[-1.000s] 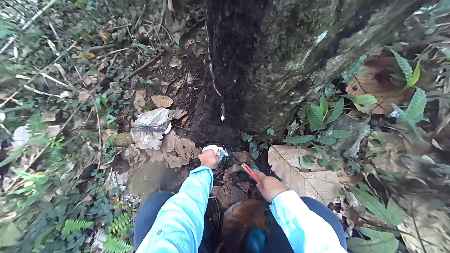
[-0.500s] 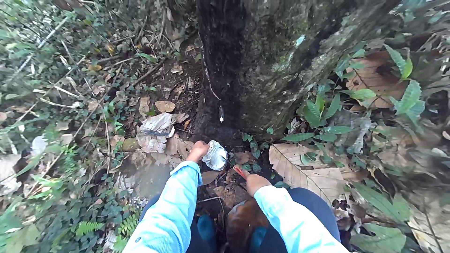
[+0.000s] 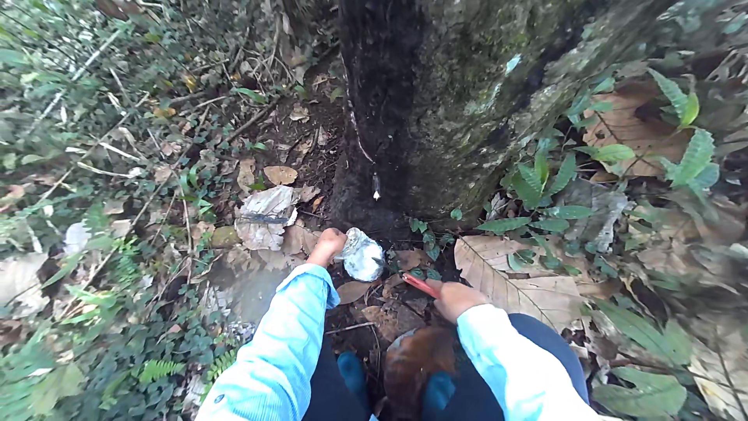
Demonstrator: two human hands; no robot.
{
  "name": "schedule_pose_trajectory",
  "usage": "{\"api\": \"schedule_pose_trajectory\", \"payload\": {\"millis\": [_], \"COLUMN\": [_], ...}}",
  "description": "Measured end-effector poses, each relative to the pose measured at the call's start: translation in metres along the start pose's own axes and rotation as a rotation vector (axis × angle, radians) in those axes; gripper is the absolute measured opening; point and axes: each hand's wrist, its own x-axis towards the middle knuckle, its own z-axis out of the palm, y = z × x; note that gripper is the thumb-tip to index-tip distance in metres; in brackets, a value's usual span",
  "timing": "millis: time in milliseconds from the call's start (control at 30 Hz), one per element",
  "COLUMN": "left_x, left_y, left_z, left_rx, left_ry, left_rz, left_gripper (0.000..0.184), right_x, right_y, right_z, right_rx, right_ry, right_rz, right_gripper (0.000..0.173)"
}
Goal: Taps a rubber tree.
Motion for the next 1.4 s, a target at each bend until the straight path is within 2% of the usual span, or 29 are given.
{"api": "schedule_pose_trajectory", "payload": {"millis": [100,200,300,533,633,767,833,933,1033,1133,1233,1300,1400], "left_x": [0.007,0.006,0.0,0.004,0.005,0.005,0.005,0.002,-0.002,-0.006,-0.012,-0.013,-0.012], "left_y": [-0.005,0.001,0.009,0.017,0.015,0.012,0.011,0.013,0.012,0.012,0.011,0.008,0.006], "left_z": [-0.003,-0.006,-0.001,0.002,-0.001,-0.007,-0.008,-0.011,-0.011,-0.016,-0.026,-0.029,-0.032], "left_rx": [0.088,0.221,0.297,0.428,0.439,0.459,0.476,0.485,0.497,0.487,0.484,0.489,0.486], "left_ry": [0.002,-0.017,-0.012,-0.053,-0.058,-0.055,-0.06,-0.068,-0.077,-0.109,-0.126,-0.131,-0.133], "left_rz": [0.016,0.049,0.11,0.21,0.223,0.24,0.248,0.264,0.272,0.252,0.222,0.215,0.212], "left_gripper": [0.03,0.032,0.03,0.031,0.029,0.028,0.029,0.029,0.029,0.031,0.032,0.032,0.03], "right_x": [-0.002,-0.001,0.002,-0.012,-0.033,-0.035,-0.019,0.01,0.08,0.146,0.173,0.18,0.172], "right_y": [0.032,0.054,0.062,0.067,0.077,0.083,0.071,0.019,-0.032,-0.058,-0.08,-0.086,-0.091], "right_z": [-0.002,-0.002,-0.005,-0.005,-0.01,-0.016,-0.015,-0.022,-0.008,0.029,0.049,0.053,0.045], "right_rx": [-0.003,-0.035,-0.033,0.113,0.116,0.019,-0.024,0.03,0.311,0.679,0.909,0.907,0.656], "right_ry": [0.024,0.083,0.079,0.107,0.171,0.183,0.197,0.276,0.136,0.056,0.044,0.065,0.104], "right_rz": [-0.028,0.044,0.057,-0.039,0.045,0.28,0.333,0.166,0.021,0.088,0.162,0.203,0.218], "right_gripper": [0.055,0.05,0.049,0.046,0.046,0.05,0.056,0.051,0.052,0.06,0.055,0.047,0.04]}}
